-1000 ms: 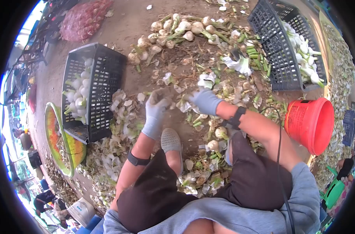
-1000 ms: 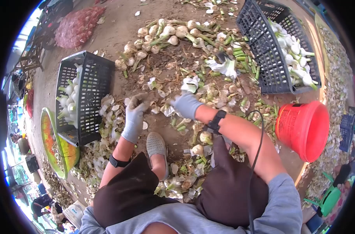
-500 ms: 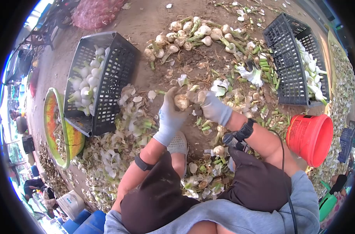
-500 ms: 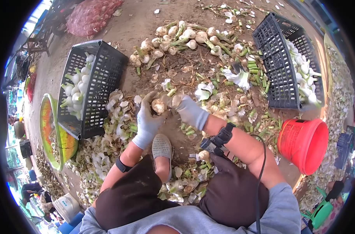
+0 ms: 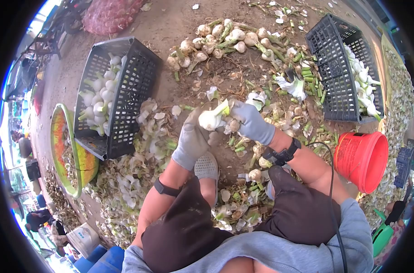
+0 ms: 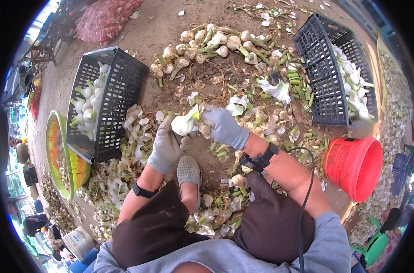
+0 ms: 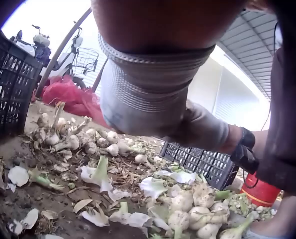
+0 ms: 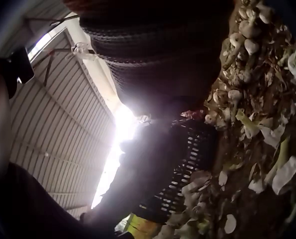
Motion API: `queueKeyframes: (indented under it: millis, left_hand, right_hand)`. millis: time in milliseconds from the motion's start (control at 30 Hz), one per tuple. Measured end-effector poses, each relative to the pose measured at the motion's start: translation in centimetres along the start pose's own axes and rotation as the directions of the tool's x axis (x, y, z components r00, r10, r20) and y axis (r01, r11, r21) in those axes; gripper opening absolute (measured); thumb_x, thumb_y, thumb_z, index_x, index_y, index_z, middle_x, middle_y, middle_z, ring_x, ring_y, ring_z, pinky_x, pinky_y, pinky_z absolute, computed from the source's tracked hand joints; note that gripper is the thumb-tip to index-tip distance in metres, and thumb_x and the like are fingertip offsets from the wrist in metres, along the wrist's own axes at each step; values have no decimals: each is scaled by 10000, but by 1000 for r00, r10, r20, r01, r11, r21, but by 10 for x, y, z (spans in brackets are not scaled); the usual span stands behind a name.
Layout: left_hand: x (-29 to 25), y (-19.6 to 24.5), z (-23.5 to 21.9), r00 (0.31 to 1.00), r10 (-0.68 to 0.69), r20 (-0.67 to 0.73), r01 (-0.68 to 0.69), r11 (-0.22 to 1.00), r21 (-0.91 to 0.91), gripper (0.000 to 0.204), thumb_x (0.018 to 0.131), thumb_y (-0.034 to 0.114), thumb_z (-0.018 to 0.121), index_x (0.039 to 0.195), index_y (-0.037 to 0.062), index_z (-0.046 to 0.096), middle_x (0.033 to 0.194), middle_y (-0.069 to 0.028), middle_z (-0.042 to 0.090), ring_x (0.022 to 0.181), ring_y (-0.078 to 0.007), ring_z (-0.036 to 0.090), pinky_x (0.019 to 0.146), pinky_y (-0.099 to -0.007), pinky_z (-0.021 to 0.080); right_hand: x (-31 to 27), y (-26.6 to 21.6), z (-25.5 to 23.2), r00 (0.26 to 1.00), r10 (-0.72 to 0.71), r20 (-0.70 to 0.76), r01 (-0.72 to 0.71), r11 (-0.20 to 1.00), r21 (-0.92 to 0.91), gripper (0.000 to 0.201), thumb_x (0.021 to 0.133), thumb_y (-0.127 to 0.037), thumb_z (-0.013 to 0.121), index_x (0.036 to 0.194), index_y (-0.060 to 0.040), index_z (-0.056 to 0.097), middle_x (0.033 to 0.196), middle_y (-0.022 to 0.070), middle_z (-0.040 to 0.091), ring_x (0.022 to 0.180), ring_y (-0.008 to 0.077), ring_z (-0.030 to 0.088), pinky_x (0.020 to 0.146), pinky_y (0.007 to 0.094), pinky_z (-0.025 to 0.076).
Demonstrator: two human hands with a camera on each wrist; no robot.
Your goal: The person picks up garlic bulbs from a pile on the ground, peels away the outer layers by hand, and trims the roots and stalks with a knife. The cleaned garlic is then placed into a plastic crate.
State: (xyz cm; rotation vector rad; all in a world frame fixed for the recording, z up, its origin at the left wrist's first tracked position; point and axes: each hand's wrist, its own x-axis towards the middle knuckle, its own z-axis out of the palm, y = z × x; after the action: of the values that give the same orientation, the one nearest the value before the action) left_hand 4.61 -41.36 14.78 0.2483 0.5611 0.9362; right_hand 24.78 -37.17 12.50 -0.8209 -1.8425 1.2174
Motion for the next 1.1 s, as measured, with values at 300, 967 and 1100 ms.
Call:
queueKeyframes:
  millis: [300, 967, 1100]
  left_hand:
    - [1, -10, 30, 882, 450, -140, -158, 563, 811, 567, 867, 322, 573, 1315, -2, 446, 1063, -153, 612, 926, -234, 615, 791, -320, 515]
    - [7, -6, 43, 837, 457, 301, -281, -111, 953, 102, 815, 8, 678, 872, 25, 596, 737, -78, 647, 679, -159, 631, 611, -294, 487]
    - [-4, -4, 57, 871, 419, 257, -394, 282, 875, 94, 814, -42, 651, 866, 18, 601, 883, -61, 648, 820, -117, 607, 715, -272, 488]
  right_hand:
    - [-2, 9, -4, 937, 342, 78, -340, 834, 435, 276, 898, -193, 665, 1103, -8, 658, 892, 5, 673, 803, 75, 617, 700, 233, 491]
    - [12, 11, -35, 997, 37, -71, -73, 784, -616, 224, 804, -149, 618, 993, -31, 629, 940, 166, 628, 849, 368, 622, 763, 430, 503]
    - [7, 31, -70, 953, 284, -102, -289, 759, -583, 232, 794, -125, 610, 1013, -53, 642, 1000, 182, 632, 907, 363, 627, 795, 435, 504]
